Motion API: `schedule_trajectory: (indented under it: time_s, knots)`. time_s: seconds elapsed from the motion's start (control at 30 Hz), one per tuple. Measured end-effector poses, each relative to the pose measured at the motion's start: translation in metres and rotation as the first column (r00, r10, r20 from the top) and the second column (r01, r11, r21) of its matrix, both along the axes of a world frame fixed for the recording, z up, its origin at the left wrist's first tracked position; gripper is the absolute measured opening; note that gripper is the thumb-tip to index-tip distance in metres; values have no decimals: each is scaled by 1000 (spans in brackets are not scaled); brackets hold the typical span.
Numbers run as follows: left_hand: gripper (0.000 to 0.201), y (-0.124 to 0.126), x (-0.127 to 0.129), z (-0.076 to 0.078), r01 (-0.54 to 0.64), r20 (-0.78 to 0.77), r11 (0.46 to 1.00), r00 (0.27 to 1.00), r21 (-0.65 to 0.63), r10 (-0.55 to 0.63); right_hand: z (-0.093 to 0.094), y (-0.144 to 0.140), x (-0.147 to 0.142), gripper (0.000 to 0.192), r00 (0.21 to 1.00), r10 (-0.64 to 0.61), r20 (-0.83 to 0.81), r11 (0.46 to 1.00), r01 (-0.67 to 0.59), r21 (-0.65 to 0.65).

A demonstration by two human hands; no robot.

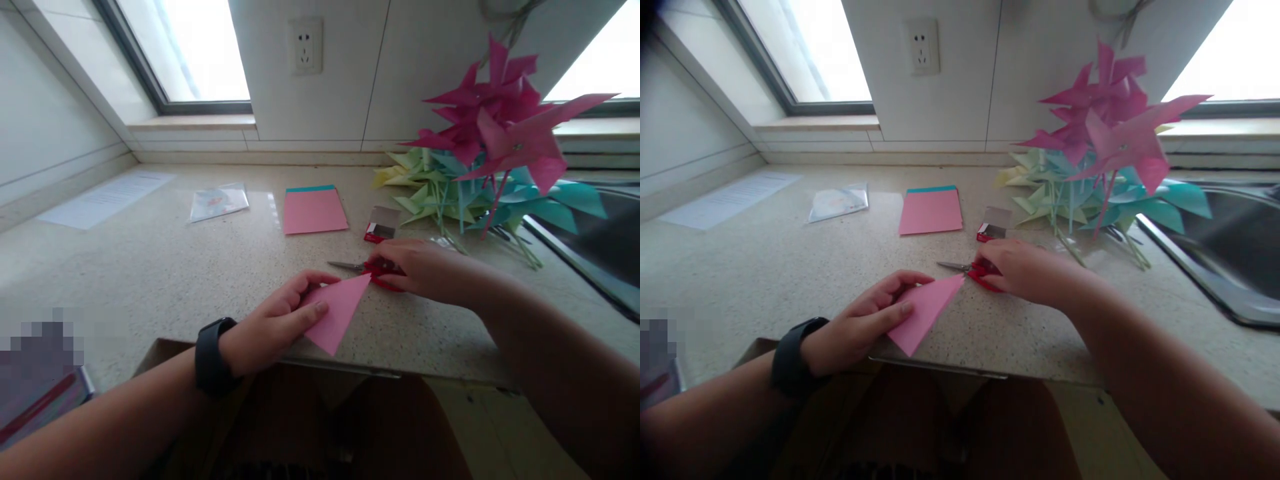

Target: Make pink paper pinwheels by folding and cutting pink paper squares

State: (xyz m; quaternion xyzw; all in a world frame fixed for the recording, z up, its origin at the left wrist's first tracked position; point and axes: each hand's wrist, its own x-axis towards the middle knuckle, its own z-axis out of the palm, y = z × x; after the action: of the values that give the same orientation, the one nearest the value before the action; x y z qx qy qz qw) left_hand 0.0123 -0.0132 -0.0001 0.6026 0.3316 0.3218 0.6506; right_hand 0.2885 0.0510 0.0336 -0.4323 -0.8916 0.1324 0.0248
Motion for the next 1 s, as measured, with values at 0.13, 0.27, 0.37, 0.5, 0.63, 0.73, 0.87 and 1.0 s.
schedule_trajectory:
  time_s: [0.13, 0.27, 0.37, 0.5, 0.63, 0.73, 0.87, 1.0]
  knots:
    - [29, 2, 4, -1, -95, 100, 994, 990, -52, 99, 2, -5, -7, 26, 1000, 8, -3, 1000, -8, 28]
    - [28, 3, 7, 0, -121, 235, 976, 958, -182, 163, 6, -10, -12, 28, 999, -43, -2, 997, 43, 60]
    - [28, 0, 10, 1, -160, 279, 953, 932, -259, 232, 5, -18, -12, 32, 984, -162, -78, 980, 170, 107]
    - [27, -7, 13, 0, -119, 330, 946, 918, -301, 221, -9, -38, -19, 28, 872, -181, -454, 982, 184, -39]
    - [28, -10, 13, -4, -66, 358, 964, 920, -256, 158, -32, -65, -44, 35, 442, -316, -839, 929, -34, -368]
    - [27, -11, 12, -5, -38, 342, 970, 932, -241, 121, -43, -81, -63, 37, 269, -372, -888, 905, -104, -411]
    - [30, -15, 12, -5, -10, 276, 985, 959, -170, 58, -51, -90, -74, 47, 178, -335, -925, 938, -29, -345]
    - [32, -18, 14, -6, 12, 230, 994, 973, -104, 12, -57, -90, -73, 36, 208, -259, -943, 961, -41, -273]
